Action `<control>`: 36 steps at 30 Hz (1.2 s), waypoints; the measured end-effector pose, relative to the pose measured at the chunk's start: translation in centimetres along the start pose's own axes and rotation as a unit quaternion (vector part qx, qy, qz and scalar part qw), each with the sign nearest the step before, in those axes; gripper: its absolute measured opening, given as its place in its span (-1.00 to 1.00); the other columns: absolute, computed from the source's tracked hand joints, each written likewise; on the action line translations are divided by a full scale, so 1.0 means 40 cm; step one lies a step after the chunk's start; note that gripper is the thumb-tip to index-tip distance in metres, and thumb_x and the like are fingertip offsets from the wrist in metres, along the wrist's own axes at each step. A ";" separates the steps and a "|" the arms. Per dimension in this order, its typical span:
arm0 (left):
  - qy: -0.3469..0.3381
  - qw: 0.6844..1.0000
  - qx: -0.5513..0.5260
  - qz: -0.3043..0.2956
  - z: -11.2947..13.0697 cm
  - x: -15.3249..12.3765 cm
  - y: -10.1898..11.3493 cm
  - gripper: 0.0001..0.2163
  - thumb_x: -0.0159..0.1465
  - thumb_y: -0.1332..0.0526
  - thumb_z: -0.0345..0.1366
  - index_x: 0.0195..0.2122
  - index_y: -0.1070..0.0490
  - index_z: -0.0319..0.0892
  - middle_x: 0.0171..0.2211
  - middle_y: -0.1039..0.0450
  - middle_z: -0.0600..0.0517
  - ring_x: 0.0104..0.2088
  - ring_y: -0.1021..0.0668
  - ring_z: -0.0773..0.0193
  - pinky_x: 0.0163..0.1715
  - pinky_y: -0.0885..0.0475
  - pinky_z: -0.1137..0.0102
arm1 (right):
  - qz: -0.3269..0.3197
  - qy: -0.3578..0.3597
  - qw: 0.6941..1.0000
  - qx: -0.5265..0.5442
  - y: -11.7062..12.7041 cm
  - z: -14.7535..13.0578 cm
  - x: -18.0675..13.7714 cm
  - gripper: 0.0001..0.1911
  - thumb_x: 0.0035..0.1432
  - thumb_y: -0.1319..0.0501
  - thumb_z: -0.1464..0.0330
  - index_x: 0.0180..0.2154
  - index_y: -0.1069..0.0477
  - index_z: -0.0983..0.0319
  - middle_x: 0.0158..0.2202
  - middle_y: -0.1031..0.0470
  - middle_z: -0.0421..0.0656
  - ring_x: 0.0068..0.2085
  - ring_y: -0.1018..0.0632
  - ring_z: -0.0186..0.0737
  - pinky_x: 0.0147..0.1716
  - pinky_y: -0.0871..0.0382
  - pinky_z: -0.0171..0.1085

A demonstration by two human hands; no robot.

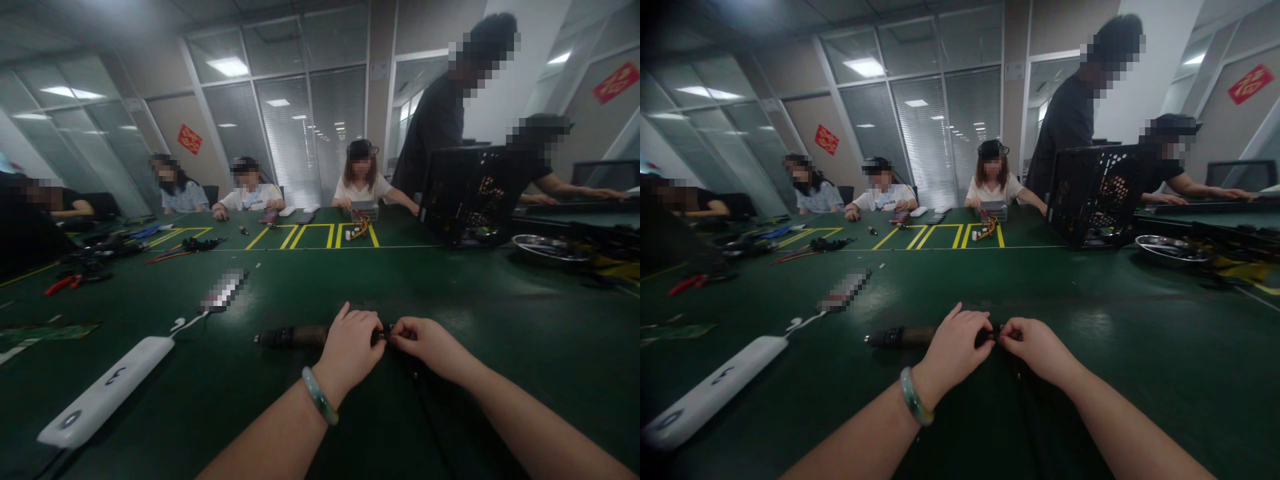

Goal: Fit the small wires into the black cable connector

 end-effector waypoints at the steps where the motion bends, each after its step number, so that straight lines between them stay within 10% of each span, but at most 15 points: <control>1: 0.001 1.000 0.000 0.000 0.000 0.000 0.000 -0.89 0.19 -0.25 -0.34 -0.26 -0.38 -0.10 -0.11 -0.46 0.05 -0.03 -0.45 0.19 0.23 0.03 0.06 | 0.000 0.000 1.000 0.000 0.001 -0.002 0.000 -0.82 0.15 -0.18 0.25 -0.36 -0.48 0.21 -0.44 -0.53 -0.22 -0.40 -0.49 -0.26 -0.45 -0.24 -0.36; 36: -0.027 0.999 0.016 -0.011 0.007 0.001 -0.001 -0.92 0.23 -0.21 -0.41 -0.27 -0.40 -0.10 -0.01 -0.43 0.06 0.07 -0.40 0.25 0.25 0.01 0.13 | -0.013 -0.023 1.000 0.002 0.006 -0.002 -0.004 -0.76 0.14 -0.18 0.19 -0.34 -0.49 0.23 -0.42 -0.54 -0.20 -0.41 -0.49 -0.25 -0.46 -0.24 -0.35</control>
Point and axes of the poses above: each hand's wrist, its own x-axis towards the middle knuckle, its own y-axis out of the back of the hand, z = x × y, the point moved 5 cm from there along x, towards the middle knuckle
